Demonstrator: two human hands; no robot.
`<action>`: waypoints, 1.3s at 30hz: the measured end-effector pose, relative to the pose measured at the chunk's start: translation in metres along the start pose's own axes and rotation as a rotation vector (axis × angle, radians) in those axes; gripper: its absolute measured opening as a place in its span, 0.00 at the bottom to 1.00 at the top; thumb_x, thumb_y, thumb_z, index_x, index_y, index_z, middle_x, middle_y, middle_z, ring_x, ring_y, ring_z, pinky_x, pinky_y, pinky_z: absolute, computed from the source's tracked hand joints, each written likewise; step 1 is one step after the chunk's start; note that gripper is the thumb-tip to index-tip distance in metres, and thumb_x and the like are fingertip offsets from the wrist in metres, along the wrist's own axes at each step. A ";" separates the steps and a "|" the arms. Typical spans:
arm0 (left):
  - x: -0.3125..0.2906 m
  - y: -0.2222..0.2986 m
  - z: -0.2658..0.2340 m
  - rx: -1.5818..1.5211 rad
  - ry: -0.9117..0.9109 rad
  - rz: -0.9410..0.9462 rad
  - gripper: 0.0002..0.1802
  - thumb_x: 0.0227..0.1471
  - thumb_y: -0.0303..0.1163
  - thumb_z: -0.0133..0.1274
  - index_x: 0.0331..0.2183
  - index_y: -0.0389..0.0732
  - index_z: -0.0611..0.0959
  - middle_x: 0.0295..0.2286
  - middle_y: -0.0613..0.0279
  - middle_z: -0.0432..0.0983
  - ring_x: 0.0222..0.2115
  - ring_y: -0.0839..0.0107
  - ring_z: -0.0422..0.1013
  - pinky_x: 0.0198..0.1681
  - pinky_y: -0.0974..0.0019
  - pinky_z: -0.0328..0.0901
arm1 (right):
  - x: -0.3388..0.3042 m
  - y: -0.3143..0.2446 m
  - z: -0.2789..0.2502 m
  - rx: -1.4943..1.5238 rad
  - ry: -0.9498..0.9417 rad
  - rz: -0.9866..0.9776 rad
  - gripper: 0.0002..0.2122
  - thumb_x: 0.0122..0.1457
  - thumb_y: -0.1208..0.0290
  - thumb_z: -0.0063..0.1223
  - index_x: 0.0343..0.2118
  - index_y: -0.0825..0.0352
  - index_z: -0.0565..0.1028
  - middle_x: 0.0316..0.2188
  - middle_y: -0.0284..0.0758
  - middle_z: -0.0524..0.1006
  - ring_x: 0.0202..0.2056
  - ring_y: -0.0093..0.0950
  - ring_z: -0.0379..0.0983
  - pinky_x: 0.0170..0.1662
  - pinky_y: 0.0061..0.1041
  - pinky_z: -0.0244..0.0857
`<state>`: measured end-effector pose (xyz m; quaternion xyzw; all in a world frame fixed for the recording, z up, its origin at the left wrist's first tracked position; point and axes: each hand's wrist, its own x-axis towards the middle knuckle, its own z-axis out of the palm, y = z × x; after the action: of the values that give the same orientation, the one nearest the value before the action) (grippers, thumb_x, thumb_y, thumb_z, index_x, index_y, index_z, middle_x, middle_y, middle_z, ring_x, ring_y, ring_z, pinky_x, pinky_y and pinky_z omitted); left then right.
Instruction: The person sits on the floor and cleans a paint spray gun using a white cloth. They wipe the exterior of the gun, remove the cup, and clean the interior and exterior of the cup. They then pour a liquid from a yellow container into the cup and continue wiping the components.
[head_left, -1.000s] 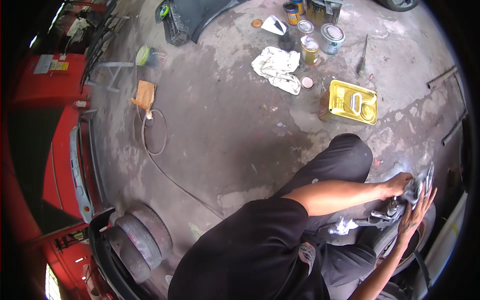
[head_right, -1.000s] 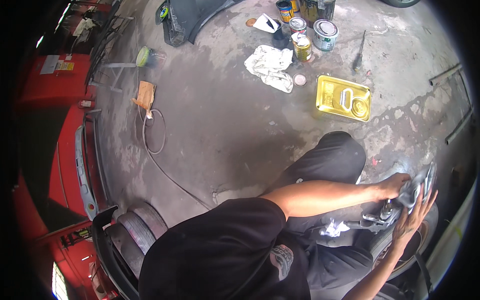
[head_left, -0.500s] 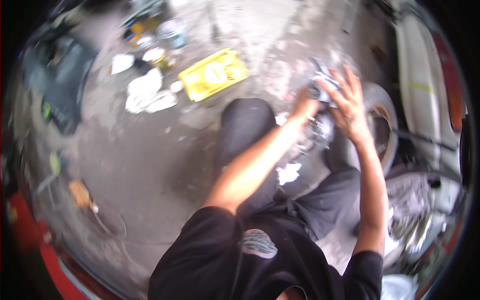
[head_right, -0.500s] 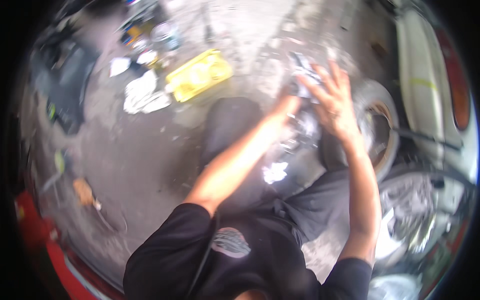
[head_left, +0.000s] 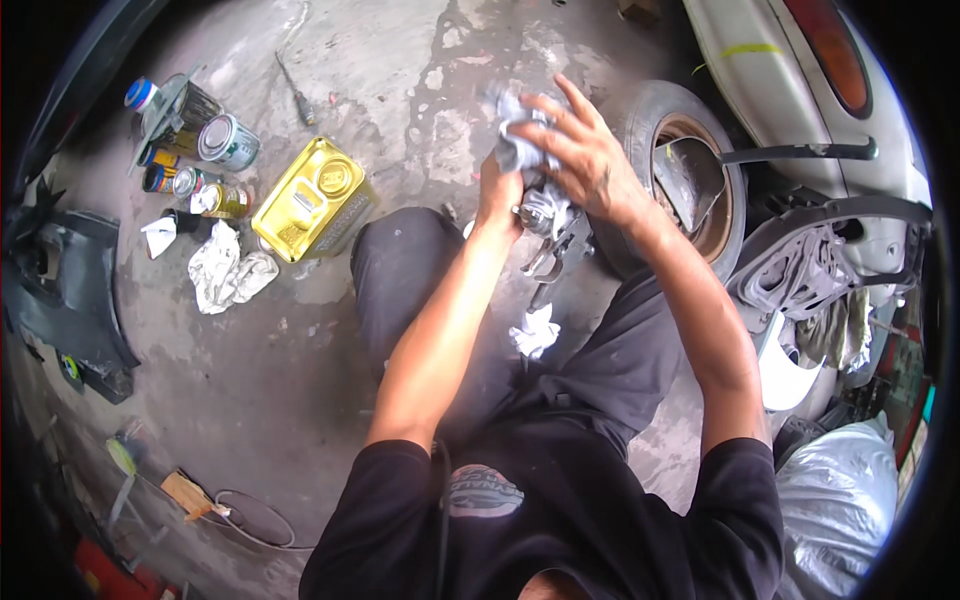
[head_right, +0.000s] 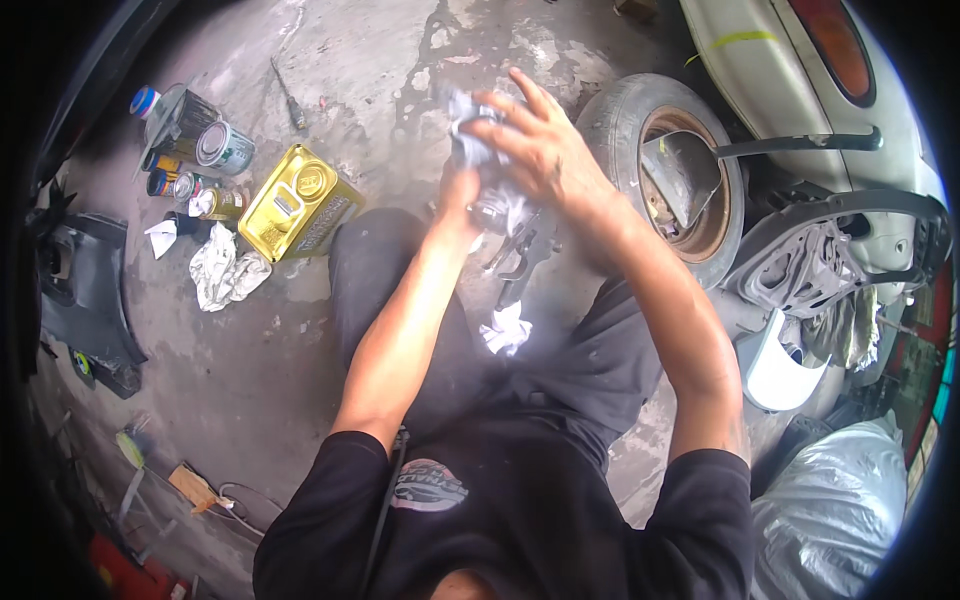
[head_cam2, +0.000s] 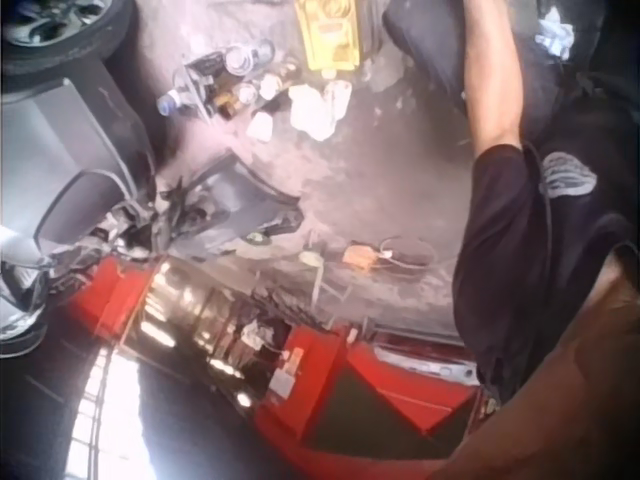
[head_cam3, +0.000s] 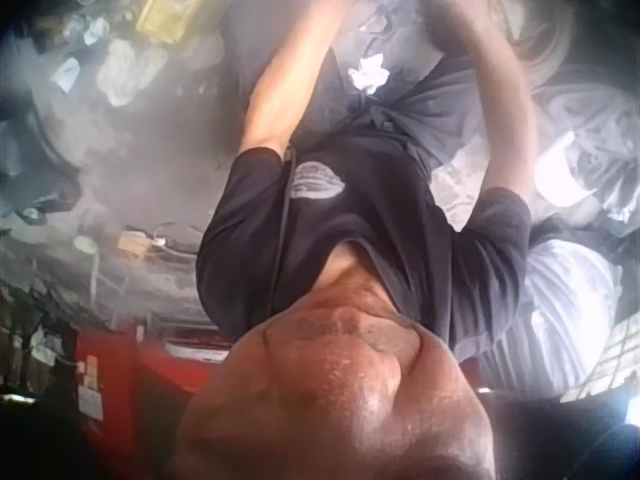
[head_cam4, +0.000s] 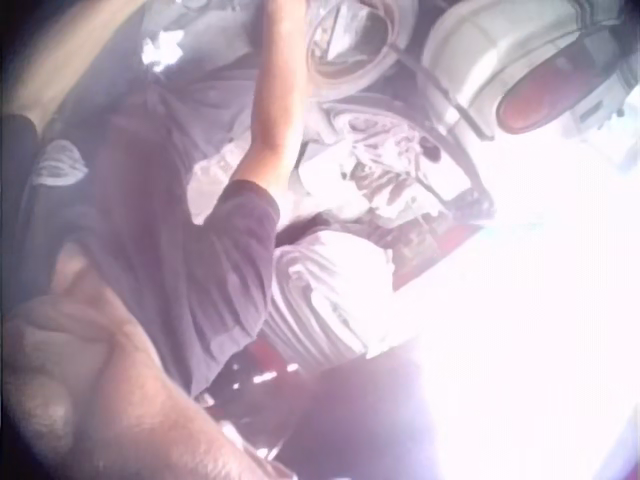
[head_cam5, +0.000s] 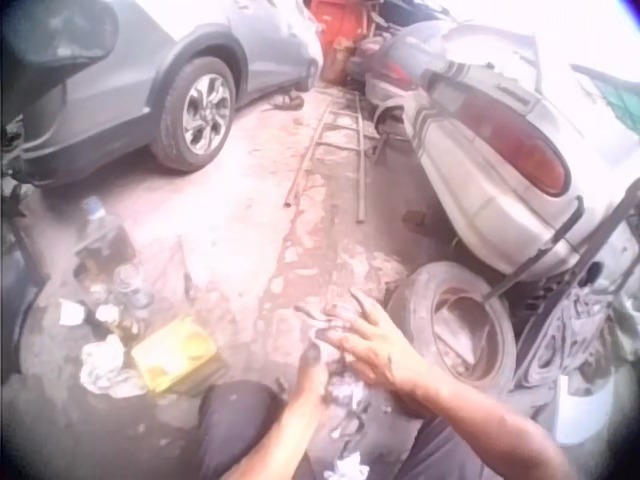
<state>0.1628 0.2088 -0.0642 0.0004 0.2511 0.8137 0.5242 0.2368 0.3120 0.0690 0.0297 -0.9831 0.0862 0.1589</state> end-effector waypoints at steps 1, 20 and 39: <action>-0.006 0.003 -0.001 0.201 -0.047 0.129 0.26 0.70 0.45 0.44 0.60 0.37 0.71 0.52 0.52 0.75 0.49 0.60 0.78 0.47 0.57 0.78 | -0.015 0.000 0.005 0.009 -0.107 0.003 0.27 0.51 0.75 0.63 0.57 0.48 0.77 0.67 0.32 0.67 0.72 0.53 0.47 0.71 0.54 0.54; -0.014 0.024 0.026 0.169 -0.090 -0.061 0.33 0.69 0.60 0.43 0.51 0.37 0.77 0.42 0.60 0.77 0.37 0.77 0.73 0.35 0.71 0.69 | -0.057 0.007 0.040 1.692 0.296 0.863 0.40 0.66 0.36 0.49 0.67 0.69 0.64 0.60 0.40 0.72 0.60 0.31 0.69 0.63 0.34 0.65; -0.019 0.038 0.040 0.811 -0.237 0.417 0.52 0.44 0.64 0.70 0.55 0.34 0.70 0.49 0.52 0.75 0.51 0.66 0.72 0.55 0.62 0.68 | -0.052 -0.043 0.039 1.019 0.496 0.852 0.33 0.74 0.46 0.34 0.69 0.70 0.58 0.66 0.48 0.64 0.67 0.38 0.58 0.69 0.34 0.50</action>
<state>0.1496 0.1962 -0.0085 0.3484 0.4819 0.7322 0.3320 0.2781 0.2646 0.0232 -0.3073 -0.6814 0.5943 0.2968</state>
